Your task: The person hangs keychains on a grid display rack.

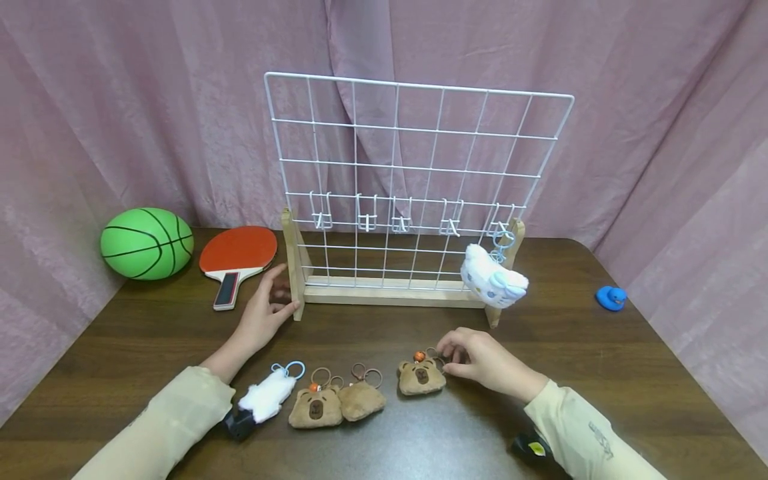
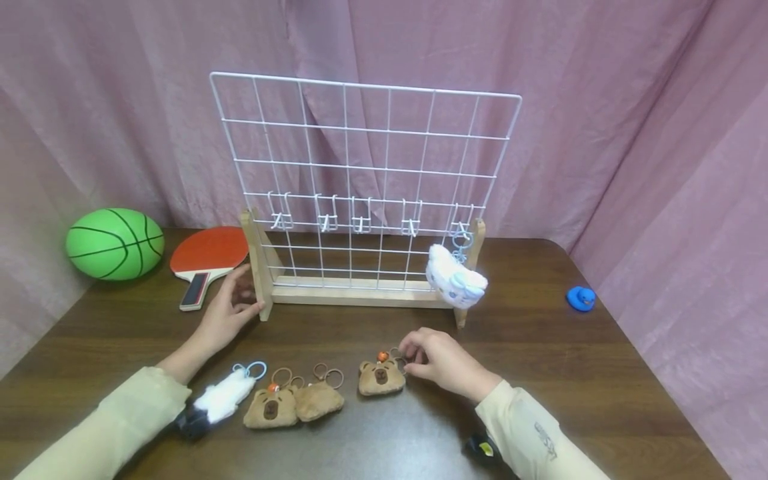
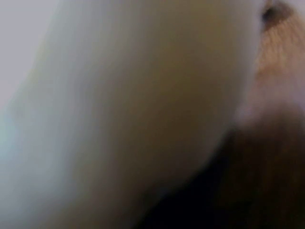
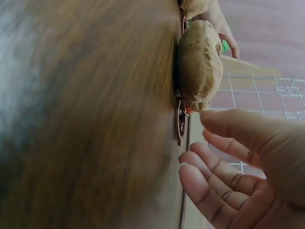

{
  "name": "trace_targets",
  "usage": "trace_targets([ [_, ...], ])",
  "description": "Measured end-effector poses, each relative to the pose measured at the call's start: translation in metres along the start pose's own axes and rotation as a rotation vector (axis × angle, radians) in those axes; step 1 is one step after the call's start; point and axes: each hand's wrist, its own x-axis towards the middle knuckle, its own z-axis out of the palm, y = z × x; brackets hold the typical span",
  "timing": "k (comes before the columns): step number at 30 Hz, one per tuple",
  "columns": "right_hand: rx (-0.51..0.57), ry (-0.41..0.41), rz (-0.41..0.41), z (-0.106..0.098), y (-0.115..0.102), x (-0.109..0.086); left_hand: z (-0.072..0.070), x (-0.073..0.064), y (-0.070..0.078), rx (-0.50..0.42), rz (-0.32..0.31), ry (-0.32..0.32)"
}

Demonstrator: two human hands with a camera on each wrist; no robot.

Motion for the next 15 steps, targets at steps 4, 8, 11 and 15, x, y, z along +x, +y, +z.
trace_targets([
  [4, -0.028, -0.014, -0.004, 0.0031, 0.0013, 0.0024, -0.0001, -0.0001, -0.0003, 0.001, 0.002, 0.0],
  [8, -0.063, -0.018, -0.009, 0.0055, 0.0016, 0.004, -0.0002, -0.0001, -0.0005, 0.007, 0.009, 0.004],
  [11, -0.091, -0.016, -0.021, 0.0068, 0.0015, 0.0047, -0.0002, -0.0002, -0.0005, 0.007, 0.01, 0.007],
  [15, -0.115, -0.018, -0.025, 0.0076, 0.0005, 0.0053, 0.0, -0.0002, -0.0006, 0.005, 0.005, 0.006],
])
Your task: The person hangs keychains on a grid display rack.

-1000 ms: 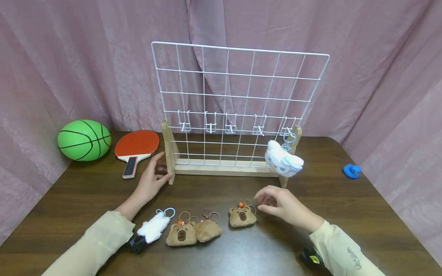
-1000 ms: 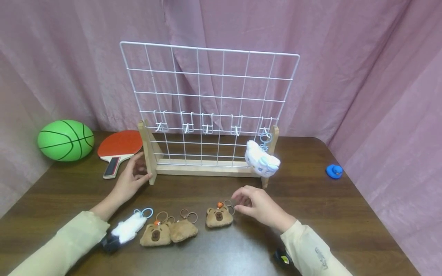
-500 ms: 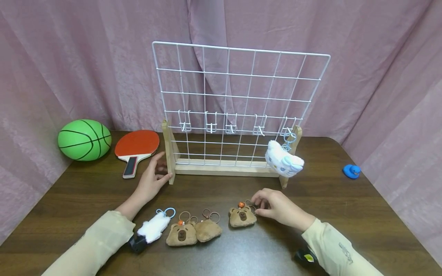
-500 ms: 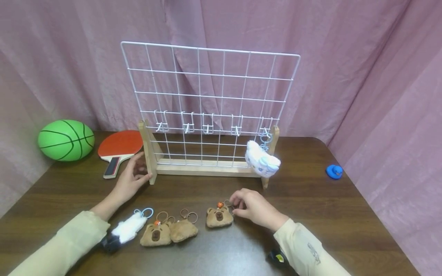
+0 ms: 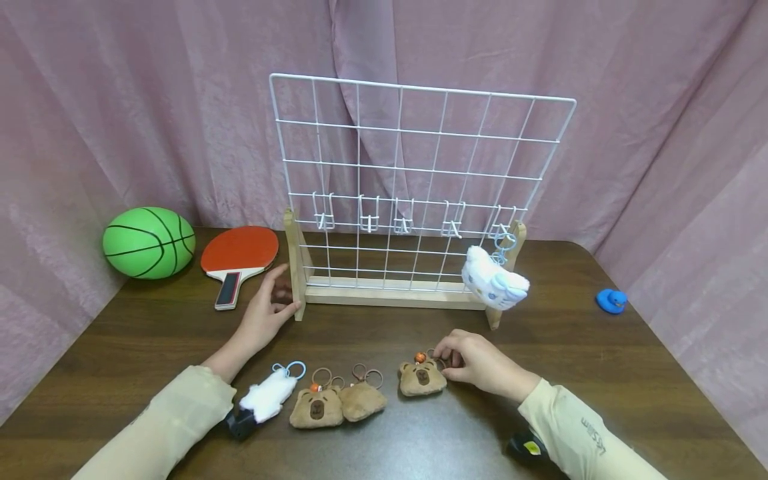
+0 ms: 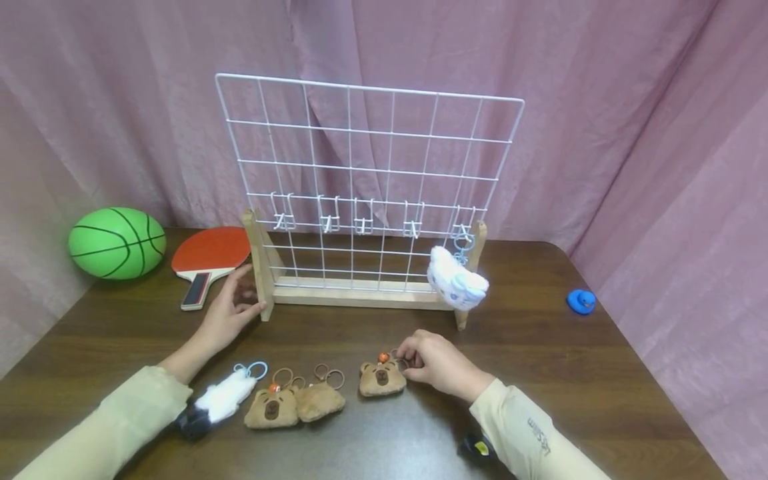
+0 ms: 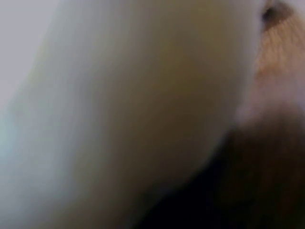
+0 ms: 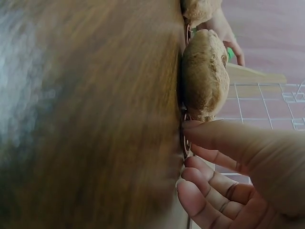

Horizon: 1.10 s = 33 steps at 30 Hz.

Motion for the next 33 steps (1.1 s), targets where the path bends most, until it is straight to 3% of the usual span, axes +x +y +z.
trace_targets([
  [9, 0.011, -0.021, 0.03, -0.0007, -0.0023, 0.0007, 0.0002, 0.0007, 0.0004, 0.005, -0.014, -0.007],
  [21, 0.103, -0.053, 0.077, -0.0027, -0.004, 0.0012, -0.0004, -0.0002, 0.0005, 0.01, -0.009, -0.01],
  [33, 0.175, 0.011, 0.075, -0.0064, -0.0094, -0.0016, 0.0004, -0.0007, 0.0011, 0.012, -0.002, 0.0],
])
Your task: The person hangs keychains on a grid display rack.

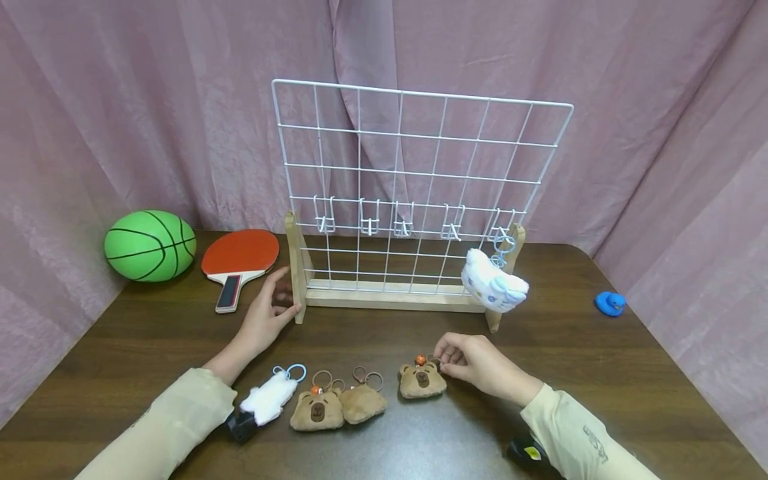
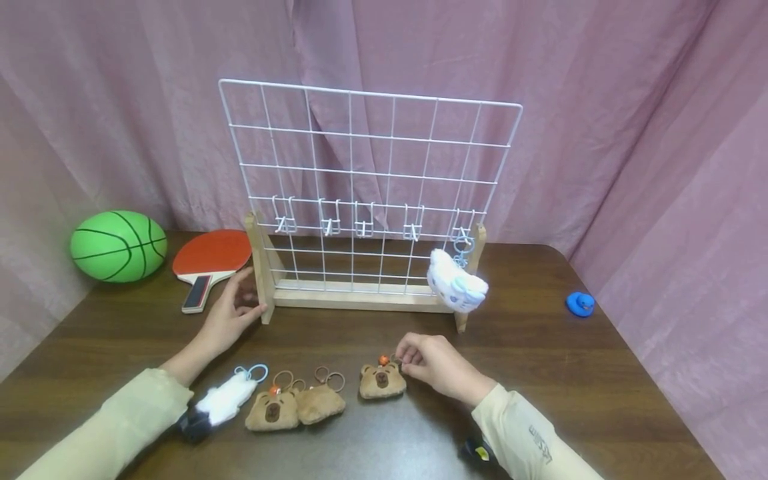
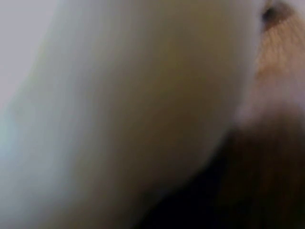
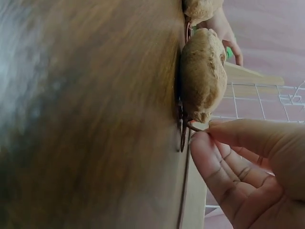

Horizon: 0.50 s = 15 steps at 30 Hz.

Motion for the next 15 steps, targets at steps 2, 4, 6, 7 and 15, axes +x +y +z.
trace_targets([
  [2, -0.003, 0.014, -0.007, -0.001, -0.001, -0.001, 0.0, 0.0, 0.0, 0.001, 0.003, 0.001],
  [4, -0.009, 0.028, -0.013, -0.003, -0.003, -0.002, 0.0, -0.001, 0.001, 0.0, 0.005, 0.002],
  [6, -0.01, 0.039, -0.017, -0.005, -0.005, -0.003, 0.0, -0.001, 0.001, -0.001, 0.004, 0.001],
  [7, -0.012, 0.045, -0.021, -0.006, -0.006, -0.003, 0.0, -0.001, 0.001, -0.001, 0.004, 0.001],
  [15, -0.029, 0.106, -0.054, -0.017, -0.015, -0.006, 0.0, 0.0, -0.001, -0.006, 0.005, -0.003],
])
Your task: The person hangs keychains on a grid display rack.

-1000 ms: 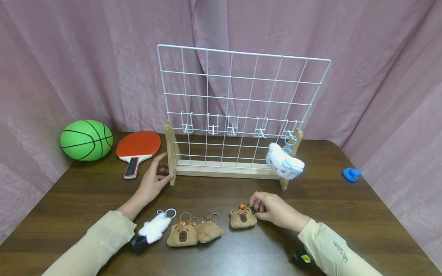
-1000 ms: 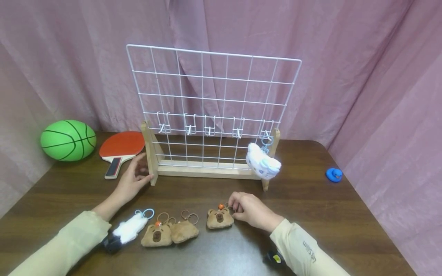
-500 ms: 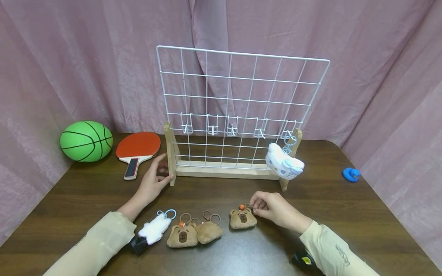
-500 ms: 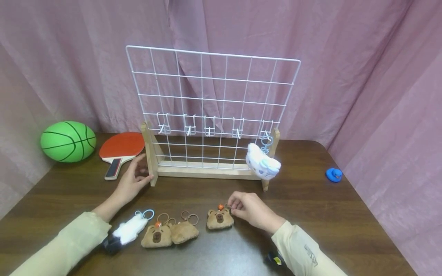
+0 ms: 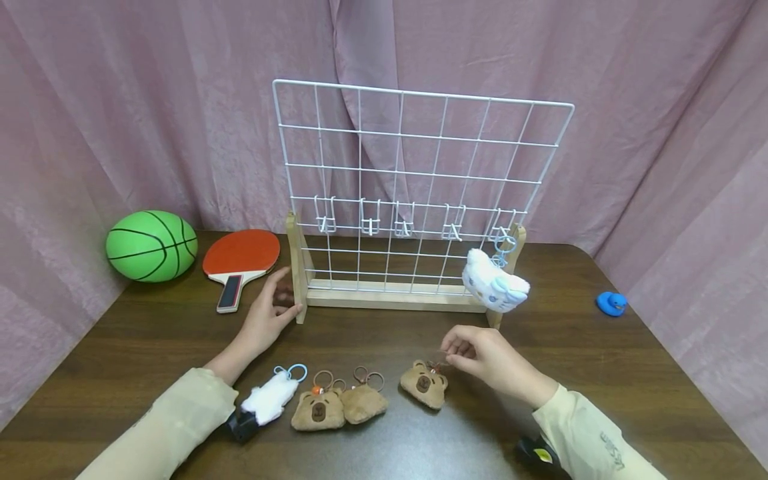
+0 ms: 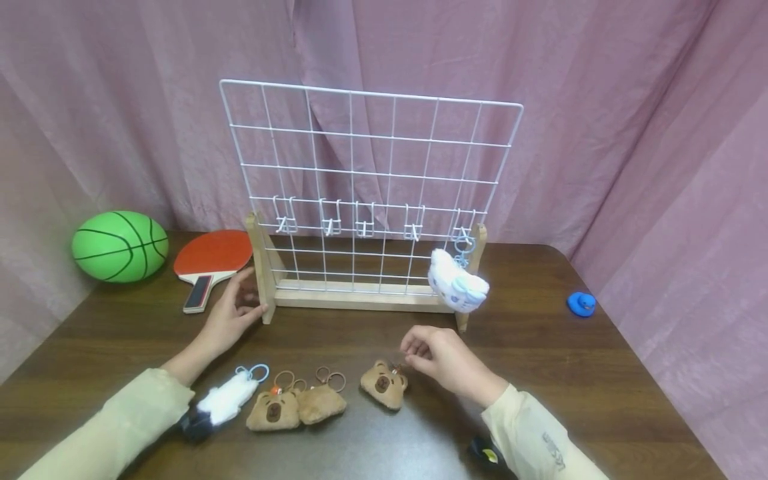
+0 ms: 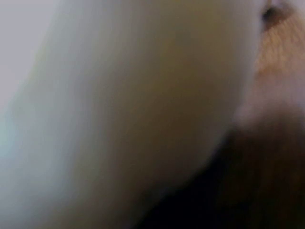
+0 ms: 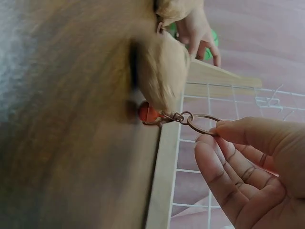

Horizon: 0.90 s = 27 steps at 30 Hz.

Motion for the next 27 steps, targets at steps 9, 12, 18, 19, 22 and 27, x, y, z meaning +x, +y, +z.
trace_targets([
  [9, 0.004, 0.021, -0.026, -0.011, -0.008, 0.0, 0.0, 0.0, -0.001, -0.008, -0.005, 0.003],
  [12, -0.004, 0.03, -0.04, -0.016, -0.01, 0.0, 0.0, 0.0, -0.001, -0.004, -0.005, 0.005],
  [18, -0.018, 0.057, -0.056, -0.025, -0.013, 0.003, 0.0, 0.001, -0.001, -0.004, -0.004, 0.002],
  [19, -0.019, 0.059, -0.058, -0.027, -0.013, 0.004, 0.0, 0.001, -0.001, -0.003, -0.005, 0.001],
  [22, -0.026, 0.063, -0.063, -0.033, -0.014, 0.007, 0.0, 0.001, -0.001, -0.001, -0.005, 0.003],
  [27, -0.042, 0.067, -0.044, -0.041, -0.015, 0.012, 0.0, 0.001, -0.001, 0.005, -0.002, 0.002],
])
